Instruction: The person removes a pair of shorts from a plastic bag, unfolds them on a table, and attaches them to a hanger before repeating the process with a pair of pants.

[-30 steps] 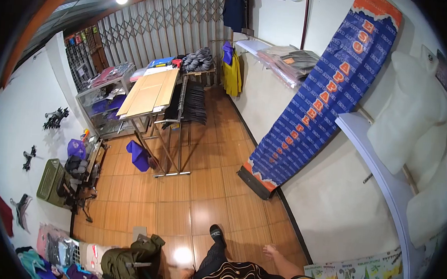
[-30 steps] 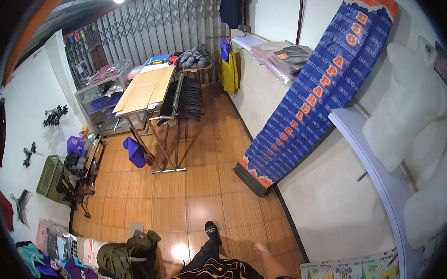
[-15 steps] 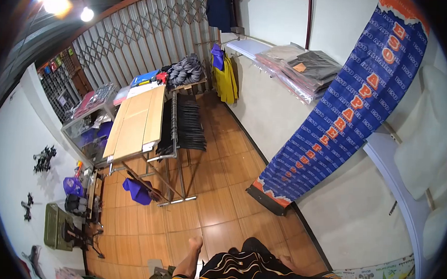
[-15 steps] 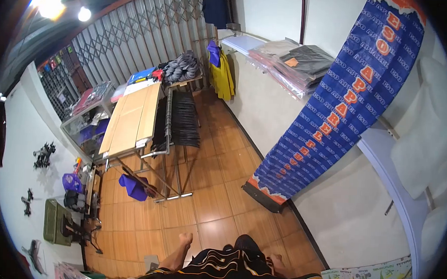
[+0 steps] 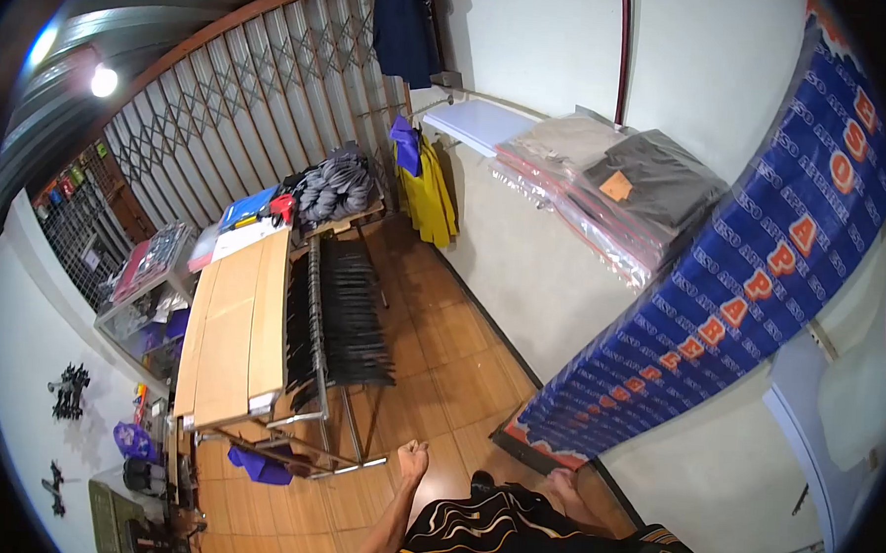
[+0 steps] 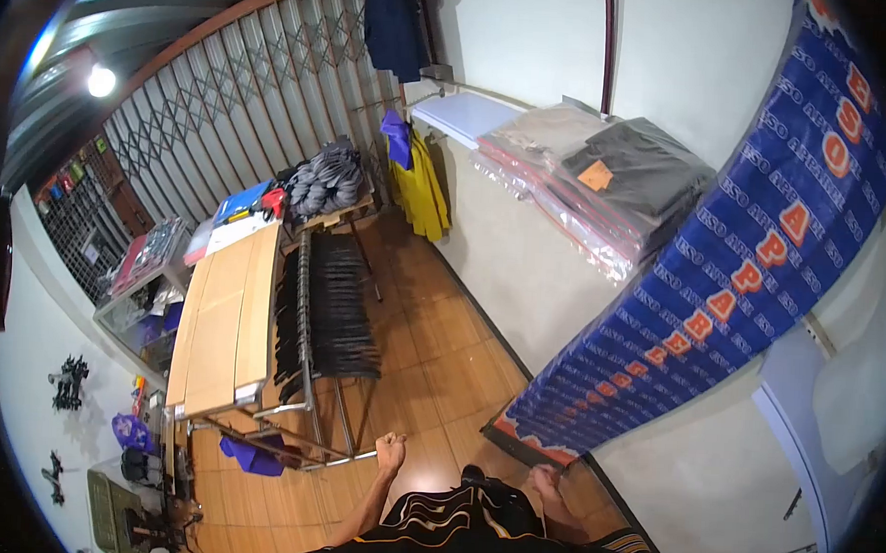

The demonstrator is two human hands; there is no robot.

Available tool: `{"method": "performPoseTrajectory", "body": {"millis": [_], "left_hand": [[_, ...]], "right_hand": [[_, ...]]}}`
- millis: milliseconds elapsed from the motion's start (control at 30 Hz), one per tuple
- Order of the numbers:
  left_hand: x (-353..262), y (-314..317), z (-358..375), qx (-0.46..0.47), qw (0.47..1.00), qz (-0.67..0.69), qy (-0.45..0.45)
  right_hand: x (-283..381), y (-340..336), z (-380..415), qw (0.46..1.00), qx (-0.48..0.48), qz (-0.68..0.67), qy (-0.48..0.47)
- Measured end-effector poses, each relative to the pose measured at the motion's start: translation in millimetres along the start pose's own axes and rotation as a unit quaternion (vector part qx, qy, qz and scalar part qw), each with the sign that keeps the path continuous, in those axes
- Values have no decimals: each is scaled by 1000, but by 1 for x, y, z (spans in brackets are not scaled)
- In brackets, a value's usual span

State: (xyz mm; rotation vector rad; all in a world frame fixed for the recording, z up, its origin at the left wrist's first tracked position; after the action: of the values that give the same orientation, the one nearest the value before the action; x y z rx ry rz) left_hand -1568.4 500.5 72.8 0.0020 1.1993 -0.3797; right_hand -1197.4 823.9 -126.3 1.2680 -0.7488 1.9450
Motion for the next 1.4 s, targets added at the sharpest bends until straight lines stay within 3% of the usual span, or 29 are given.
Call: {"method": "performPoseTrajectory", "body": {"millis": [33, 100, 167, 333, 433, 600, 800, 1000, 1100, 1300, 1333, 1400], "left_hand": [[-20, 8, -20, 3, 1000, -2, 15], [-60, 17, -48, -13, 998, -25, 47], [-117, 32, -67, -7, 998, -8, 60], [-233, 99, -125, 53, 992, 3, 116], [-299, 152, -164, 124, 981, 49, 144], [-437, 226, -209, 218, 955, 98, 177], [-598, 299, -255, 326, 890, 139, 286], [-696, 372, -288, 402, 829, 146, 360], [-734, 398, -276, 381, 840, 35, 386], [-764, 471, -302, 315, 797, -60, 512], [-760, 484, -311, 333, 814, -99, 465], [-761, 494, -313, 331, 815, -126, 458]], "right_hand": [[22, 12, -32, 999, 8, -6, -37], [68, 33, -91, 999, 6, 37, -9], [191, 62, -103, 996, 10, -6, -89], [372, 102, -163, 951, 23, 59, -303], [457, 110, -174, 939, 9, 96, -331], [587, 117, -182, 925, 6, 18, -380], [737, 109, -184, 882, -69, 57, -463], [805, 103, -218, 856, -146, -20, -496], [834, 100, -227, 845, -200, 17, -496], [876, 95, -257, 783, -276, 147, -538], [879, 94, -261, 780, -291, 170, -528], [886, 93, -268, 770, -321, 215, -507]]}}
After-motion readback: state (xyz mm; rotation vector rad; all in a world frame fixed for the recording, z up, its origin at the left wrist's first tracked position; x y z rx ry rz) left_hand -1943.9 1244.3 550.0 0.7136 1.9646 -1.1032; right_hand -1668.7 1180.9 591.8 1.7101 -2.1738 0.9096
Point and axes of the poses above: each hand's wrist, its own z-axis away from the middle knuckle, its own y-axis out of the palm, x = y × z, the point moved 10 cm from there along -z, towards the middle knuckle, and after that the axes turned 15 degrees about -y, right-handed, at the moved point
